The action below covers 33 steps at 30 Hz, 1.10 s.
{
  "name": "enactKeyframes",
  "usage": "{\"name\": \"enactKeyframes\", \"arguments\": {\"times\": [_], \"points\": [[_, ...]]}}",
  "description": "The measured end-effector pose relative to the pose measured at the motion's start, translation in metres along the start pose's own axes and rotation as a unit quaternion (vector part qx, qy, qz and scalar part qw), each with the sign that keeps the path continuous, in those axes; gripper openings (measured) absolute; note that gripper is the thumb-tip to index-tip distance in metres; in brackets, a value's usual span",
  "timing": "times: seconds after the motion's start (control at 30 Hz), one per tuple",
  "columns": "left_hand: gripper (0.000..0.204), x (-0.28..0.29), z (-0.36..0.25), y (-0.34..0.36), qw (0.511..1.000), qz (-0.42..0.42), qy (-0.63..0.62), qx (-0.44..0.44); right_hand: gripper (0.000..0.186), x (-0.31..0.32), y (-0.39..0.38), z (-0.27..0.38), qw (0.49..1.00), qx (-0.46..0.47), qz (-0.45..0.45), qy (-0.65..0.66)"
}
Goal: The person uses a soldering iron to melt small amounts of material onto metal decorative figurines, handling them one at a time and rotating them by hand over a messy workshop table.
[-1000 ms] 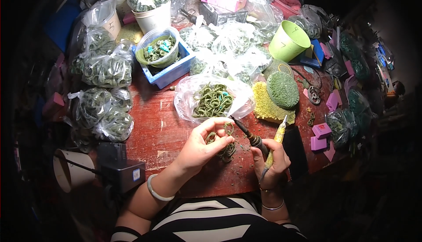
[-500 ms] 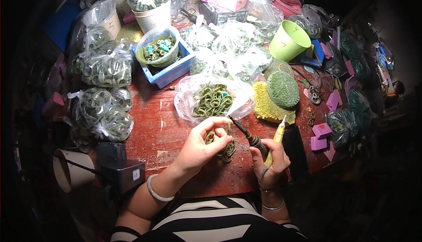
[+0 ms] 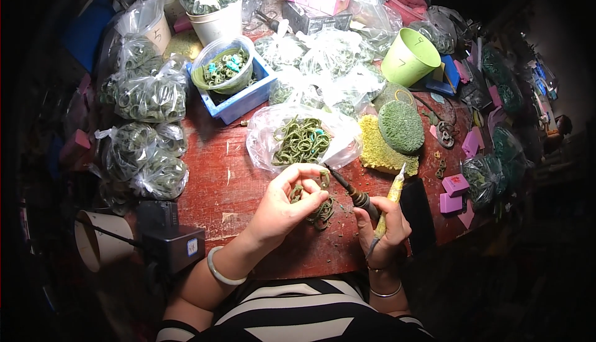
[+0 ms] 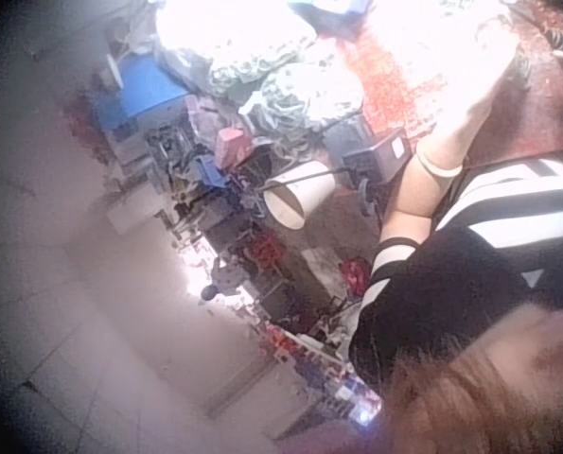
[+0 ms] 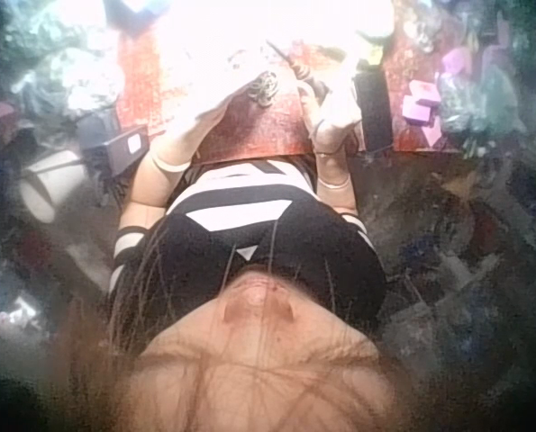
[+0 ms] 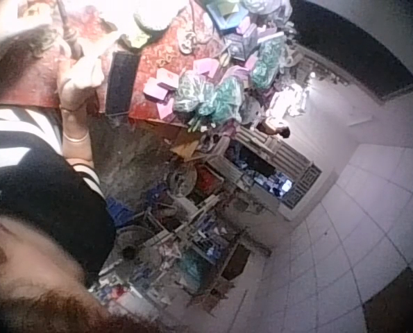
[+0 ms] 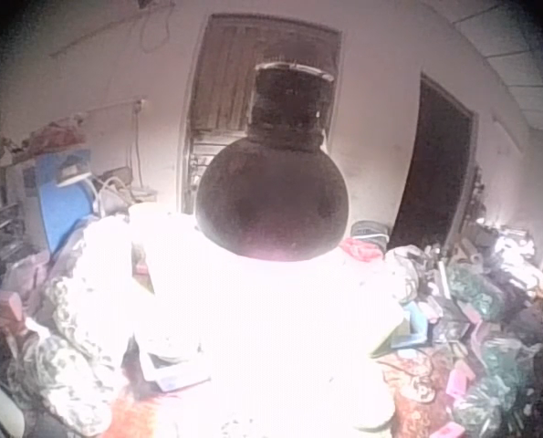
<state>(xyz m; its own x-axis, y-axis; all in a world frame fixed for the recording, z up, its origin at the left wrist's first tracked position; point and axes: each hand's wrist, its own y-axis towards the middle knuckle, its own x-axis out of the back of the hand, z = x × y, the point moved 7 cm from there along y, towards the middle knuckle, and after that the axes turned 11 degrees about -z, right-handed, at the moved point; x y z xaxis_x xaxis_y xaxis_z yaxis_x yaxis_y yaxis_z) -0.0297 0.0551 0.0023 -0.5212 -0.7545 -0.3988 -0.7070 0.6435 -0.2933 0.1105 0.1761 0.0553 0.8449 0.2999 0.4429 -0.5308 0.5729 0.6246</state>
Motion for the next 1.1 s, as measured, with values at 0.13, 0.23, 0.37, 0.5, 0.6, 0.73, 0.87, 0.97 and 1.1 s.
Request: {"name": "enactKeyframes", "arguments": {"times": [0.13,0.23,0.37,0.5,0.6,0.73,0.87,0.97,1.1], "points": [[0.034,0.0035,-0.0001,0.0019,1.000,-0.020,0.004,-0.015,0.028,0.0000,0.0007,0.0009,1.000,0.000,0.001,-0.006],[0.034,0.0043,-0.0010,0.0016,1.000,-0.023,0.006,-0.013,0.027,0.0003,0.0013,0.0019,1.000,0.004,-0.001,-0.004],[0.035,0.0053,-0.0006,0.0023,0.999,-0.027,0.001,-0.018,0.027,-0.0008,0.0000,-0.0005,1.000,0.002,0.004,-0.007],[0.035,0.0055,-0.0021,0.0021,0.999,-0.031,-0.002,-0.023,0.027,-0.0029,0.0004,-0.0004,1.000,-0.005,0.016,-0.013],[0.034,0.0058,-0.0026,0.0021,0.999,-0.035,-0.001,-0.028,0.027,-0.0032,0.0001,-0.0010,1.000,-0.004,0.017,-0.013],[0.034,0.0063,-0.0026,0.0020,0.999,-0.038,-0.001,-0.028,0.027,-0.0036,0.0000,-0.0008,1.000,-0.004,0.018,-0.013],[0.032,0.0058,-0.0044,0.0008,0.999,-0.048,-0.019,-0.007,0.027,-0.0033,0.0003,-0.0005,1.000,-0.007,0.019,-0.012],[0.034,0.0067,-0.0026,0.0026,0.999,-0.043,-0.002,-0.025,0.027,-0.0029,0.0010,0.0006,1.000,-0.009,0.019,-0.011],[0.034,0.0061,-0.0046,0.0019,0.999,-0.044,-0.003,-0.027,0.026,-0.0014,0.0011,0.0010,1.000,-0.004,0.009,-0.006]]}}
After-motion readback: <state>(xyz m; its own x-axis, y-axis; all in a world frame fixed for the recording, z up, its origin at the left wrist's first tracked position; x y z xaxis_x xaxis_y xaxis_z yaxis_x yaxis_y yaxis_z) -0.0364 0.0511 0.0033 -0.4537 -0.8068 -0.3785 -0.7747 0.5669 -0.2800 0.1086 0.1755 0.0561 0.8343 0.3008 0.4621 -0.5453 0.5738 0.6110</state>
